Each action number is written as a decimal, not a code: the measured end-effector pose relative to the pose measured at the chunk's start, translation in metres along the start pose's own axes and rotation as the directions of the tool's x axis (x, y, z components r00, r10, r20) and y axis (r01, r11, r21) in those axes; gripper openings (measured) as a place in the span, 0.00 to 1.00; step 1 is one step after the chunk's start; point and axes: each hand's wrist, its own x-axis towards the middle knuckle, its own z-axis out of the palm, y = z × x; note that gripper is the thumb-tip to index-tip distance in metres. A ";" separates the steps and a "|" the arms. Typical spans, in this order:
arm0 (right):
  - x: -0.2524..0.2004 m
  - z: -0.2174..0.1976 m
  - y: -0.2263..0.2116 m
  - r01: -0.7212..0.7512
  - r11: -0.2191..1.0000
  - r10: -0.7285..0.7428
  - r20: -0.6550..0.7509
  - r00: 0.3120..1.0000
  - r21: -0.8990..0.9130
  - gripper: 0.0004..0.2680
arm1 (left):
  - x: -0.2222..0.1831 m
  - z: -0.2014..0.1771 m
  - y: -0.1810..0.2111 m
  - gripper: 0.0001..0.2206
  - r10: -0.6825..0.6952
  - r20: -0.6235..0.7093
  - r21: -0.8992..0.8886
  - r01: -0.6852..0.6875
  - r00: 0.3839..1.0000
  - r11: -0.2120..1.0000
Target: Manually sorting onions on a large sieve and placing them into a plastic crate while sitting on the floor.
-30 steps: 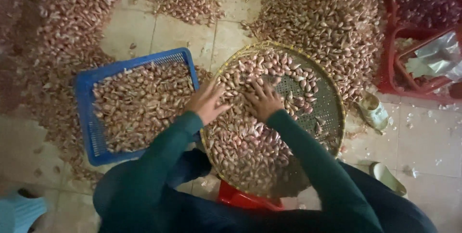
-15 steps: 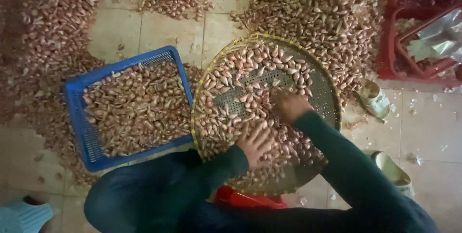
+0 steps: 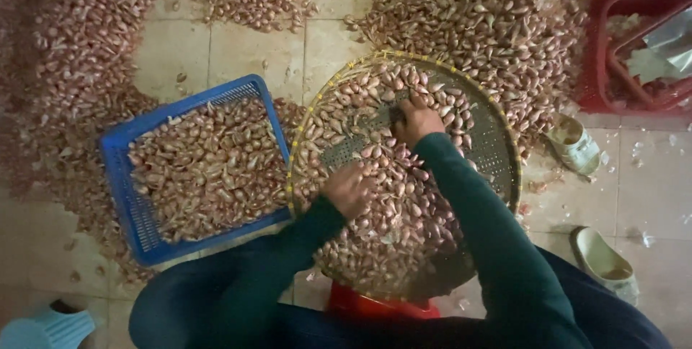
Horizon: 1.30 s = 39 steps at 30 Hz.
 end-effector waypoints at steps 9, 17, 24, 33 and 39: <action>-0.013 -0.018 -0.061 0.192 0.980 -0.191 -0.021 0.981 0.044 0.06 | 0.024 0.002 -0.082 0.19 -0.462 -0.007 -0.469 0.405 0.887 0.785; -0.047 -0.053 -0.062 -0.154 0.985 0.112 0.398 0.910 0.075 0.19 | 0.103 0.064 -0.115 0.10 -0.452 -0.194 -0.504 0.307 0.870 0.807; -0.072 -0.055 -0.055 -0.103 0.991 0.062 0.406 0.912 0.080 0.17 | 0.153 0.015 -0.097 0.18 -0.698 0.412 -0.648 0.727 0.586 0.228; -0.101 -0.037 -0.015 -0.453 0.635 0.410 0.224 0.884 0.626 0.12 | 0.102 0.041 -0.074 0.06 -0.444 0.359 -0.480 0.570 0.821 0.667; -0.102 -0.082 0.008 -0.306 -0.387 0.466 0.471 0.749 0.870 0.05 | 0.070 0.034 -0.059 0.10 -0.647 0.298 -0.651 0.645 0.702 0.400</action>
